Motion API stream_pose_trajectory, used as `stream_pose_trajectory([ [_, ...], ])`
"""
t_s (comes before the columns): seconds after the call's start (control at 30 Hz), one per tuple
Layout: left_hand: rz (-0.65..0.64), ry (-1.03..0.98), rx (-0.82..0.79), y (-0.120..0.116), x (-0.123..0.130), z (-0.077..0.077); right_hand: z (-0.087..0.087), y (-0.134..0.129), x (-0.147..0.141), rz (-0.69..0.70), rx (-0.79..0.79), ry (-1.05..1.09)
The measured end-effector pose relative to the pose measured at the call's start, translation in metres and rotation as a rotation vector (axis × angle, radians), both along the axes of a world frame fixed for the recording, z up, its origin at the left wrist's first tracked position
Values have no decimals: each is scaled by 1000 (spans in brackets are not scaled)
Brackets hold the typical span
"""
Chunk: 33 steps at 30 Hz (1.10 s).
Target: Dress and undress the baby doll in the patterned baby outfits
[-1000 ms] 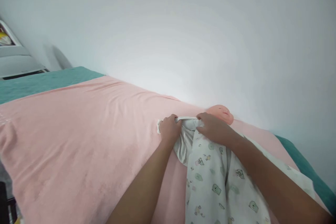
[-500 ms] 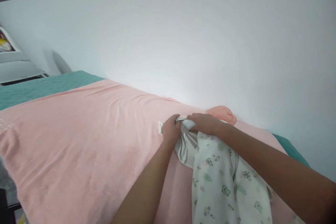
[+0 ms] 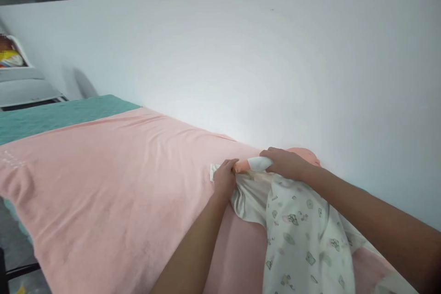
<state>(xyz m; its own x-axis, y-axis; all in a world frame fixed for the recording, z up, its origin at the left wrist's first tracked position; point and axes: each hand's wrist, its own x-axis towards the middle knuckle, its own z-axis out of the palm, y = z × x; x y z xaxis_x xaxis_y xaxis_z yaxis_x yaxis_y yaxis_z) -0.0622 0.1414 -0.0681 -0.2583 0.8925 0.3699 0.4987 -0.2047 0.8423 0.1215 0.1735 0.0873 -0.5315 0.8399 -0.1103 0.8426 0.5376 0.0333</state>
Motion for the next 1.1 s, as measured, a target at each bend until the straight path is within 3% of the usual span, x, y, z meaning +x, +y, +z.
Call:
stream_pose_trajectory([
  [0.17,130,-64,-68,4,1,1,-32,8,-20,-43,1,40],
  [0.27,210,76,-46,1,4,2,-50,8,-27,-62,12,55],
  [0.37,256,313,22,-6,9,5,-50,0,-17,-66,36,99],
  [0.47,241,528,75,-13,15,9,-39,-18,14,-131,58,283],
  [0.57,221,664,85,-18,22,12,-40,-41,60,-312,104,538],
  [0.67,190,751,117,-22,31,13,-65,-61,106,-492,253,658],
  [0.8,109,808,179,-24,42,11,-111,-73,139,-657,375,524],
  [0.93,63,746,214,-25,44,10,-127,-75,142,-697,353,454],
  [1.1,128,256,252,-36,41,23,-124,-80,141,-782,355,431],
])
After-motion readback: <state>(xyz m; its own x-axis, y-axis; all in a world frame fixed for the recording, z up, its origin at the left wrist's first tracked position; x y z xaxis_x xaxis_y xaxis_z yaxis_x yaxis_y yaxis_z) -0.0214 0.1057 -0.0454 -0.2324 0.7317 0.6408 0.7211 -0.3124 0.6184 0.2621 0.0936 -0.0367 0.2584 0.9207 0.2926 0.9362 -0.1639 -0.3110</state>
